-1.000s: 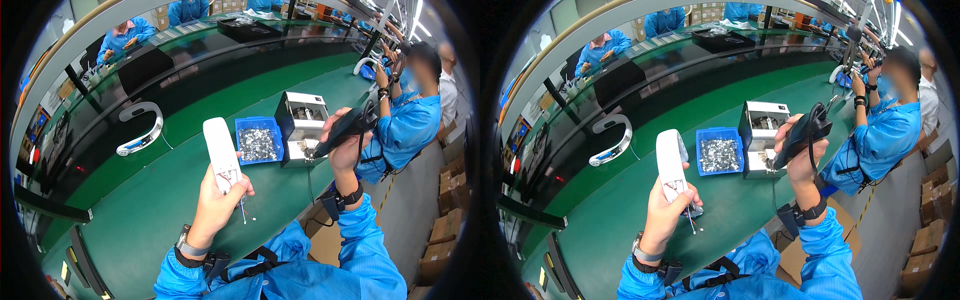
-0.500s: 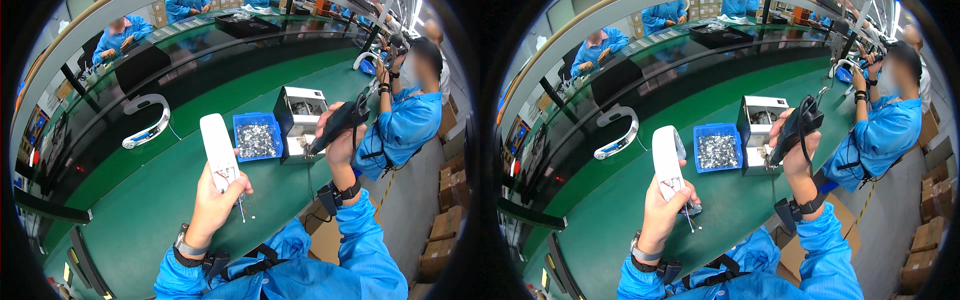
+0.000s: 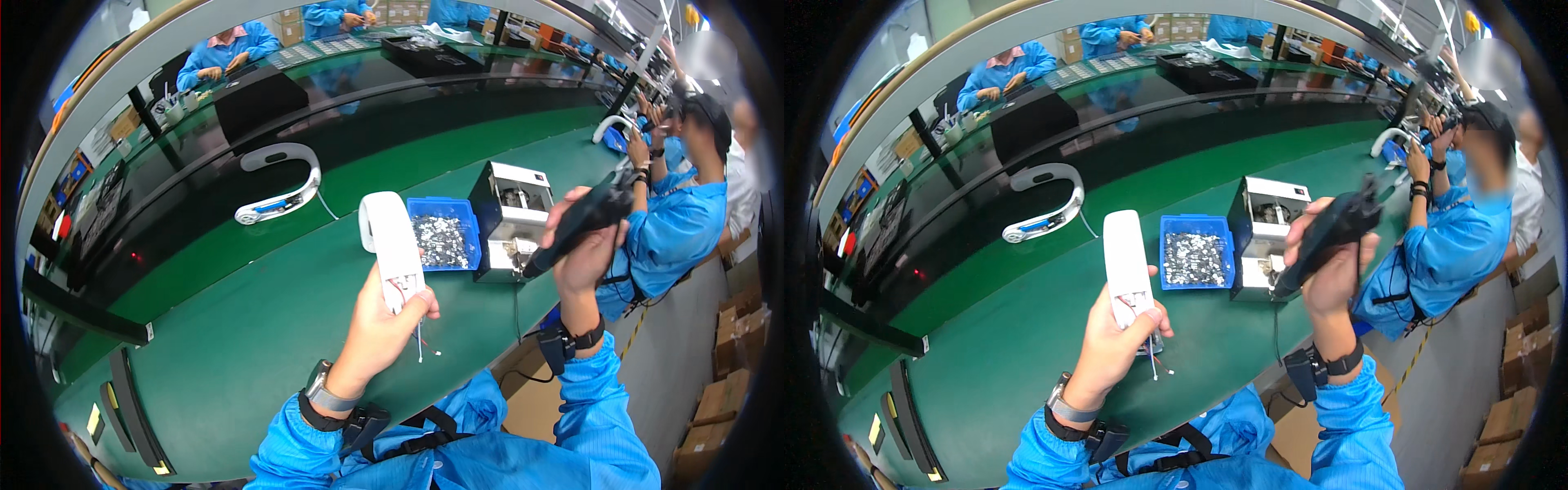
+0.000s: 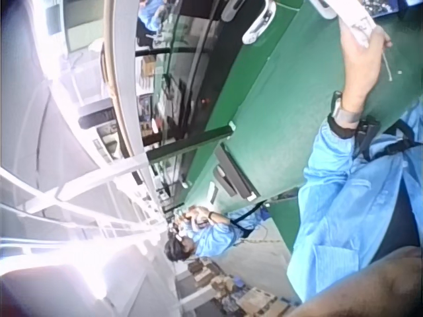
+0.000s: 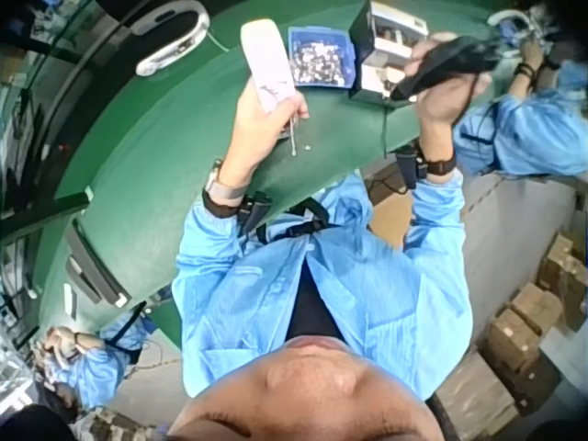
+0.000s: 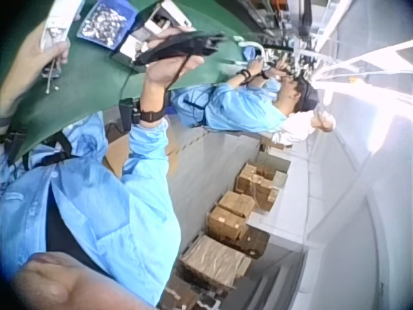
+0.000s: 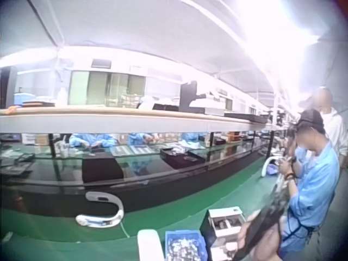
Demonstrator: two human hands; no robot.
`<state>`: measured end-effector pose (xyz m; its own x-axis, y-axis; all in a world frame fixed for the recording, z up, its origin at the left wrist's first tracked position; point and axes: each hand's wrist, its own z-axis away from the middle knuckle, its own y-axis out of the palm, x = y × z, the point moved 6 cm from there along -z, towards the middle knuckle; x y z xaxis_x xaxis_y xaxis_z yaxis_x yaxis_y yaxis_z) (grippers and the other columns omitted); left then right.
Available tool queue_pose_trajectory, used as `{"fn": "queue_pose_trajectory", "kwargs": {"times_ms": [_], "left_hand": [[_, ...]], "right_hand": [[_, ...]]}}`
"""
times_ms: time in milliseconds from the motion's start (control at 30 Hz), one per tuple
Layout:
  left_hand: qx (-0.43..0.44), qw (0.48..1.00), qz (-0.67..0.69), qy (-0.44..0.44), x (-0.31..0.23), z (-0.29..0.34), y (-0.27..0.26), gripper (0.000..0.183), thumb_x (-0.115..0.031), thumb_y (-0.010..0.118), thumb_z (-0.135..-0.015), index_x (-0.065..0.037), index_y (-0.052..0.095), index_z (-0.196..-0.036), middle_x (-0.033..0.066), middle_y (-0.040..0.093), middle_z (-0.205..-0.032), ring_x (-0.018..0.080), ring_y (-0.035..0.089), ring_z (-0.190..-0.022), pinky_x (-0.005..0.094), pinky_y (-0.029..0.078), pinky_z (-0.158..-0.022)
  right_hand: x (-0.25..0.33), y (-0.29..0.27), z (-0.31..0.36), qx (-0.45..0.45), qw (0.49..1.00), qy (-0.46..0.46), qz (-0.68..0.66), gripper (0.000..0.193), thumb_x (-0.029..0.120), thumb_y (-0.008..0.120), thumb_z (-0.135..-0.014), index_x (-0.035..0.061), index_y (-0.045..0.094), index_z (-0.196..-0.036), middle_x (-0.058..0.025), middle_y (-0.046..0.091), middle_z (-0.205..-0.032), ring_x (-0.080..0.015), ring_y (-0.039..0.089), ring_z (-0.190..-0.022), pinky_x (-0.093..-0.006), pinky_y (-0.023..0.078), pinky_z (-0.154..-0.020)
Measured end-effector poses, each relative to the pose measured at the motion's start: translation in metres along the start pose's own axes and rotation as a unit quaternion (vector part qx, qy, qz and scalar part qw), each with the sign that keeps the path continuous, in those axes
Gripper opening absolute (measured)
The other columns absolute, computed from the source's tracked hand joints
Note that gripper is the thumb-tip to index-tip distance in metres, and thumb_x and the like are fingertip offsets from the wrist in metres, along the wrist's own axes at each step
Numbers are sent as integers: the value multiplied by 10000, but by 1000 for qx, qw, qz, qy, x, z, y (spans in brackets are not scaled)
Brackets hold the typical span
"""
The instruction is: Assembling small components onto white plastic headset straps using hand tools on a manufacturing line.
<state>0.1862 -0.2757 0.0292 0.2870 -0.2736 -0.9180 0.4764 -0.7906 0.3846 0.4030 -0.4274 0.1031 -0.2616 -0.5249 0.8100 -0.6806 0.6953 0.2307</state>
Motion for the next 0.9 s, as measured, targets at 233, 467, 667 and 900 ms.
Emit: {"fn": "queue_pose_trajectory", "kwargs": {"times_ms": [233, 467, 667, 900], "left_hand": [[21, 1000, -21, 0, 0, 5, -2, 444, -14, 588, -931, 20, 439, -1348, 82, 646, -875, 159, 648, -793, 296, 534, -737], [12, 1000, -23, 8, 6, 10, -6, 311, -34, 582, -944, 18, 482, -1234, 74, 651, -869, 147, 643, -782, 272, 523, -690], [16, 998, -52, 6, 4, 11, -6, 298, -33, 564, -945, 20, 482, -1227, 61, 646, -863, 131, 632, -768, 256, 505, -662], [10, 999, -37, 8, 7, 11, -9, 306, -28, 564, -939, 15, 484, -1232, 58, 642, -859, 133, 627, -767, 263, 504, -665]], "right_hand": [[71, 96, -25, 78, 971, -43, -223, 863, 805, 288, -899, 26, 524, -1186, -153, 592, -811, -220, 543, -534, -352, 476, -492], [83, 166, -12, 200, 947, -96, -233, 692, 683, 316, -958, 62, 494, -1205, -114, 549, -827, -207, 528, -536, -364, 452, -508], [71, 180, -7, 243, 938, -95, -230, 732, 714, 307, -950, 46, 488, -1189, -144, 579, -824, -216, 553, -526, -361, 474, -490], [64, 182, -6, 232, 941, -85, -229, 754, 735, 309, -938, 43, 490, -1177, -146, 583, -813, -218, 565, -521, -357, 478, -484]]}}
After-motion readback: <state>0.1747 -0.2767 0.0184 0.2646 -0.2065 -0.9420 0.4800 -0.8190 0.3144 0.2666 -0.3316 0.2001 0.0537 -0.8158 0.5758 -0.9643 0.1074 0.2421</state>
